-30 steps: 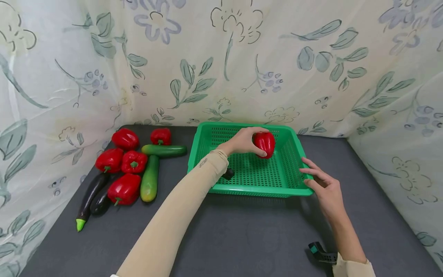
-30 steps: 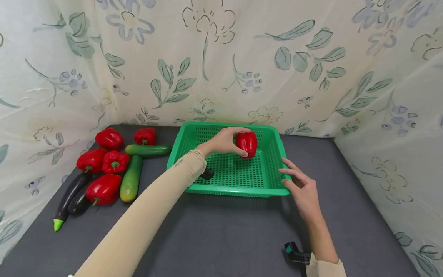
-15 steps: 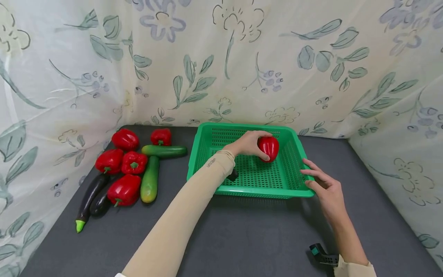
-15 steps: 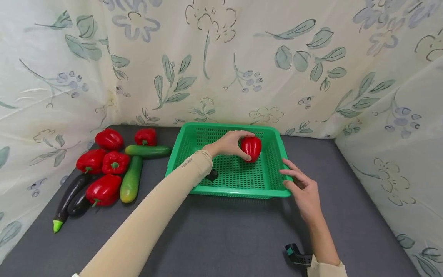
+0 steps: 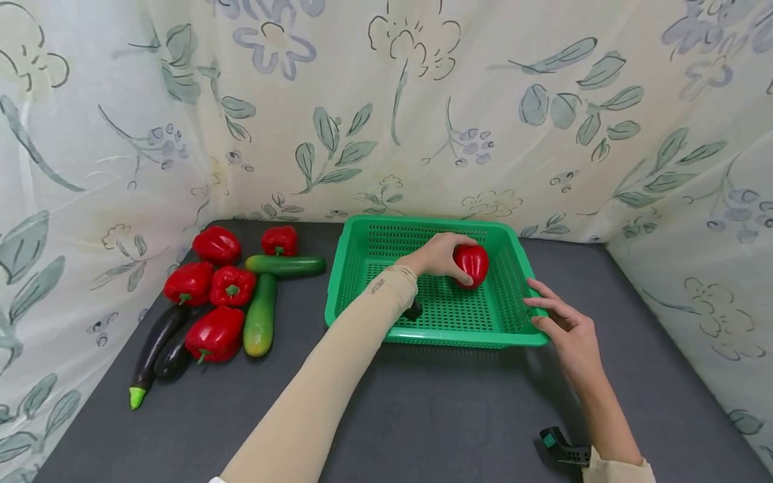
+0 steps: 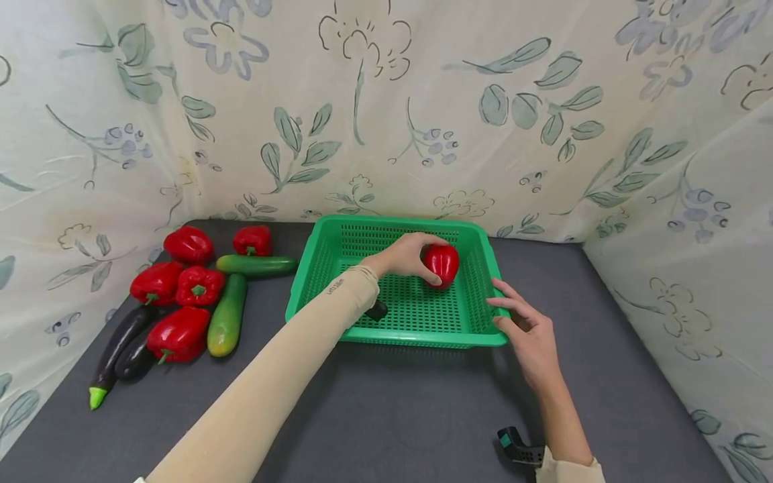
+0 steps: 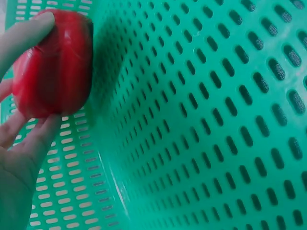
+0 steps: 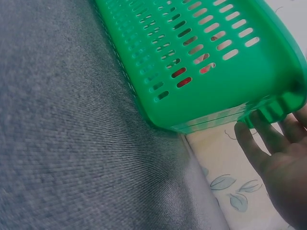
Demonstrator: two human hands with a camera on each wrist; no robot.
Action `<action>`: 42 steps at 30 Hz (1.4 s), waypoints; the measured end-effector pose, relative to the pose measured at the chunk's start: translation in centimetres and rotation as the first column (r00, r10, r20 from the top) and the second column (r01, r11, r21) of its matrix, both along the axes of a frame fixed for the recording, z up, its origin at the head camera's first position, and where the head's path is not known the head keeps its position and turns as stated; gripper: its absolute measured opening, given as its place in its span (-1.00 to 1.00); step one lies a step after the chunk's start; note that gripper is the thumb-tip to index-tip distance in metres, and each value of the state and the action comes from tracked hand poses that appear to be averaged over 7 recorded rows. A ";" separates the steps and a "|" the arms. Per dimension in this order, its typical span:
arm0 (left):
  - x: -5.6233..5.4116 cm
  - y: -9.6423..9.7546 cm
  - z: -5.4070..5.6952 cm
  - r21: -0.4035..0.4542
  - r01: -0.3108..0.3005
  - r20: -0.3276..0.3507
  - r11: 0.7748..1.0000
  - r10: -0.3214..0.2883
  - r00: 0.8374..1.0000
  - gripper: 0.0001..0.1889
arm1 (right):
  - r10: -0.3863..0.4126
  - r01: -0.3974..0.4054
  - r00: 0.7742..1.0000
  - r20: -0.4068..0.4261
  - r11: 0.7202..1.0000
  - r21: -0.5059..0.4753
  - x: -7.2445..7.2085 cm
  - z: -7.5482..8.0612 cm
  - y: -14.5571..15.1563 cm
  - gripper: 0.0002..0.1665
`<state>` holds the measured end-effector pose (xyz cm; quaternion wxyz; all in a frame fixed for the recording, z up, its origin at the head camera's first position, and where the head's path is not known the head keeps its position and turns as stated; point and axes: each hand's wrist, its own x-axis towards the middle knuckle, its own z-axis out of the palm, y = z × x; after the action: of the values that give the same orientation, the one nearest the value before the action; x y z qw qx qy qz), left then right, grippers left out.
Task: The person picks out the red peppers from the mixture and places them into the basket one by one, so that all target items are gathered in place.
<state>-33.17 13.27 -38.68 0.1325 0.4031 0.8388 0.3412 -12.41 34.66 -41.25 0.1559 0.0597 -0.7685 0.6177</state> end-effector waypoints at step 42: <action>0.5 -0.4 -0.4 -0.029 -0.044 0.084 0.999 0.047 0.995 -0.23 | 0.005 -0.005 1.000 -0.011 1.000 -0.025 0.2 0.0 -0.4 -0.69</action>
<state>-32.69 12.91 -39.10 0.1657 0.3672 0.8459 0.3494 -12.21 34.23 -41.29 0.1595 0.0631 -0.7596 0.6273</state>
